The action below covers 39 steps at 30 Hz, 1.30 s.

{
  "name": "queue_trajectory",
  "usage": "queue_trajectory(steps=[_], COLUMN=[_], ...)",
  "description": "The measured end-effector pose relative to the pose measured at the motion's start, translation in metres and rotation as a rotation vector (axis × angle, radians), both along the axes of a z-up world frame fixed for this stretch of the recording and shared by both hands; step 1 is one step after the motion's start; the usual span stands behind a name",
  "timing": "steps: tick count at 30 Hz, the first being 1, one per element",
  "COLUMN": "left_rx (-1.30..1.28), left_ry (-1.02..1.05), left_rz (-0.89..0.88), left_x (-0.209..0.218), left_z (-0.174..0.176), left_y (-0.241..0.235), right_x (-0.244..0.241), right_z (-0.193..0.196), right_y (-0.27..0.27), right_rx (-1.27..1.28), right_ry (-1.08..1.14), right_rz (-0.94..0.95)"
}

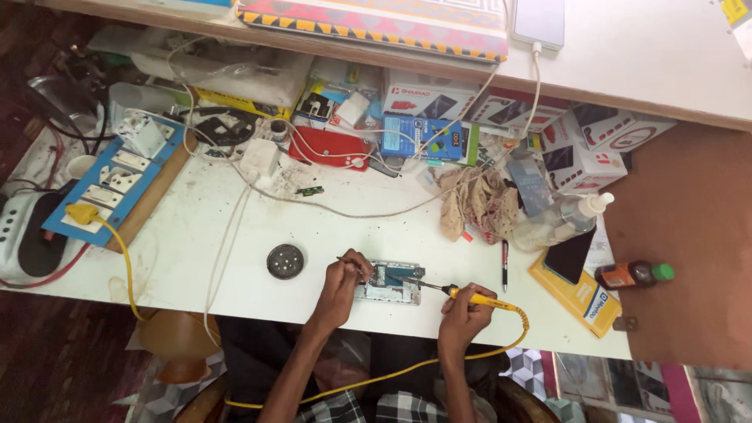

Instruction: The person uses a soldering iron and tweezers to work on a small circuit board placed on a cluttered workbench. They repeatedly apply heat to specific points on the board while holding components with tweezers.

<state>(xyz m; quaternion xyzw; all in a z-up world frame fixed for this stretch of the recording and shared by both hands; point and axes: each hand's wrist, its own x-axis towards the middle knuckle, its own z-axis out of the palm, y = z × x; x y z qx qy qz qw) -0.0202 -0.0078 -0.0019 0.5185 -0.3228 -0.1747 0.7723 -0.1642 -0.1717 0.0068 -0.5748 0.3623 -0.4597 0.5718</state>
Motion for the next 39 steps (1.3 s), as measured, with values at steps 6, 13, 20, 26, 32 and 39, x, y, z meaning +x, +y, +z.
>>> queue_trajectory(steps=[6,13,20,26,32,39], left_rx=[0.106,0.183,0.094,0.192,0.075,0.198], left_ry=[0.013,0.065,-0.026,-0.010,-0.068,-0.017], left_rz=[0.075,0.101,0.102,0.133,0.129,0.162], left_x=[0.003,0.003,-0.002,-0.003,-0.001,-0.002], left_z=[0.003,-0.001,0.002,0.001,0.007,0.008], left_y=[0.001,0.001,0.005,0.007,0.004,0.006], right_x=[0.004,0.008,0.002,0.001,0.006,0.006], right_z=[0.007,-0.005,-0.013,-0.013,-0.005,-0.012], right_y=[0.001,-0.022,-0.018,-0.014,-0.011,-0.016], right_rx=[-0.067,0.195,0.221,0.182,0.155,0.137], right_ry=[0.018,-0.230,-0.264,-0.171,-0.156,-0.205], right_rz=[0.000,-0.047,0.008,0.042,0.042,0.093])
